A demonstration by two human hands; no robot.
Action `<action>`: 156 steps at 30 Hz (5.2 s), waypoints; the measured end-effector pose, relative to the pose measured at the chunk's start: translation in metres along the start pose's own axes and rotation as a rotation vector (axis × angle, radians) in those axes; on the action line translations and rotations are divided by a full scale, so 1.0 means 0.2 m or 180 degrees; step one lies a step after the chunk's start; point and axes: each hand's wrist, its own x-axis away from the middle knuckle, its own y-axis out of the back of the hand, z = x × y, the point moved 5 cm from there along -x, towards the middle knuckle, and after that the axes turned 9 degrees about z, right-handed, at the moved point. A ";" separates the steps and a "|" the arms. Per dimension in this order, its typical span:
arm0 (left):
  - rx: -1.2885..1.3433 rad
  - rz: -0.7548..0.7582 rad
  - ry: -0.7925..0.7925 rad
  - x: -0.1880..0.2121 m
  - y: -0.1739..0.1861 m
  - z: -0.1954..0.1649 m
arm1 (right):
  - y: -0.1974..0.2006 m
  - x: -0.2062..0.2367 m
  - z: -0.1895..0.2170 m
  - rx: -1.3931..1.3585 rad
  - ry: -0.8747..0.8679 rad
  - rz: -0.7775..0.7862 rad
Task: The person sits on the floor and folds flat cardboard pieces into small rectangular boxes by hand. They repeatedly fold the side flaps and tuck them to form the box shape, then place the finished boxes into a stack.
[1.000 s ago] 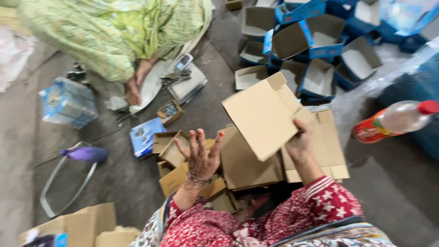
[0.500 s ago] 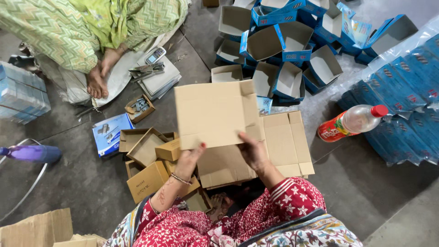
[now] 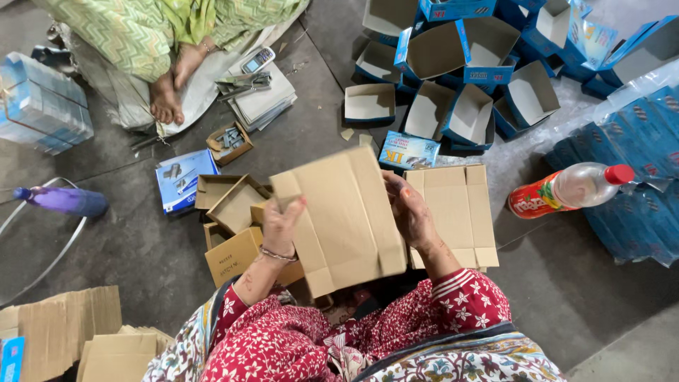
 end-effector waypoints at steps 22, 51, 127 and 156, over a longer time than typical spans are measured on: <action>0.1521 0.0399 0.0381 0.02 -0.19 -0.03 | -0.12 0.01 0.02 0.0492 -0.0027 -0.0993; 0.0908 0.0515 0.0776 0.10 -0.19 -0.03 | 0.34 0.18 0.49 0.1318 0.0045 -0.1587; -0.0731 0.0423 0.1582 0.06 -0.03 0.58 | -0.02 -0.04 -0.09 0.5013 -0.1032 -0.0487; -0.1730 -0.0045 0.1064 0.10 0.02 0.34 | 0.03 -0.01 0.06 0.4268 -0.0176 -0.0818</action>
